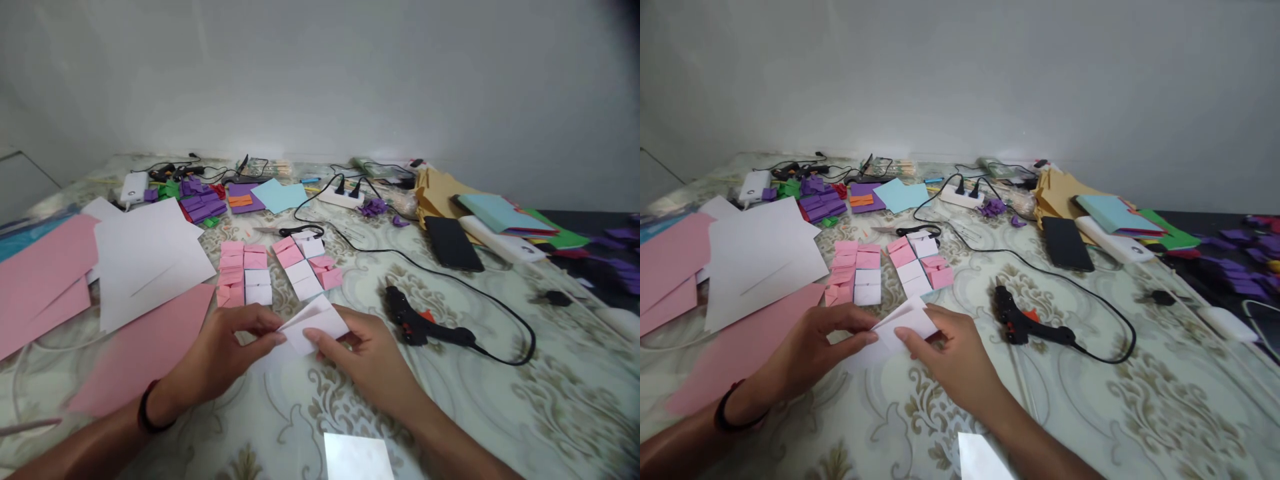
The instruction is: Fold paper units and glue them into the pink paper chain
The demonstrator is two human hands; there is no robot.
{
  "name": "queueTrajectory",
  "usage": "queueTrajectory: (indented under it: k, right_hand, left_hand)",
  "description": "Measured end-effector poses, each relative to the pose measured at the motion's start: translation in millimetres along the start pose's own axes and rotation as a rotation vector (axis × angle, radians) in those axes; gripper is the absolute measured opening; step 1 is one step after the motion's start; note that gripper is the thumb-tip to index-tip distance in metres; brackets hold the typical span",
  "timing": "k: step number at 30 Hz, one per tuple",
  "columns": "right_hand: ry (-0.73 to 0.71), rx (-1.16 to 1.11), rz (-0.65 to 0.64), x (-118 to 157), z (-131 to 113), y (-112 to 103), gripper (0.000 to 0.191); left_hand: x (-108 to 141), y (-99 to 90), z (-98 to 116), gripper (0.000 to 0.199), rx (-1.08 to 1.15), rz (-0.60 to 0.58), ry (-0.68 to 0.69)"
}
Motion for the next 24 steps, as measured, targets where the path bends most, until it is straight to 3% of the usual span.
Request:
queueTrajectory:
  k: [5, 8, 9, 12, 18, 21, 24]
  right_hand:
    - [0.022, -0.054, 0.021, 5, 4, 3, 0.021]
    - [0.115, -0.286, 0.064, 4, 6, 2, 0.057]
    - [0.148, -0.331, 0.049, 3, 8, 3, 0.057]
    - [0.211, -0.31, -0.029, 1, 12, 7, 0.034]
    - [0.223, -0.227, -0.039, 3, 19, 7, 0.039]
    - [0.209, -0.206, -0.058, 6, 17, 8, 0.039]
    - [0.174, -0.17, -0.064, 6, 14, 8, 0.039]
  left_hand:
    - [-1, 1.4, -4, 0.009, 0.011, -0.03, -0.059]
    - [-1, -2.0, -9, 0.011, 0.068, 0.041, -0.117]
    - [-1, -3.0, -11, 0.013, 0.096, 0.069, -0.133]
    - [0, -1.3, -17, 0.016, 0.216, 0.09, -0.178]
    - [3, 10.5, -17, 0.029, 0.247, -0.044, -0.222]
    - [3, 14.4, -16, 0.025, 0.177, -0.128, -0.264]
    - [3, 14.4, -17, 0.033, 0.058, -0.16, -0.264]
Point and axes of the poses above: each hand's wrist, its own x-axis away from the middle knuckle, its own y-axis out of the palm, z = x × y, the point moved 5 cm from there along -x, towards the middle knuckle, and after that the axes turned 12 degrees about z, right-handed, at the moved point
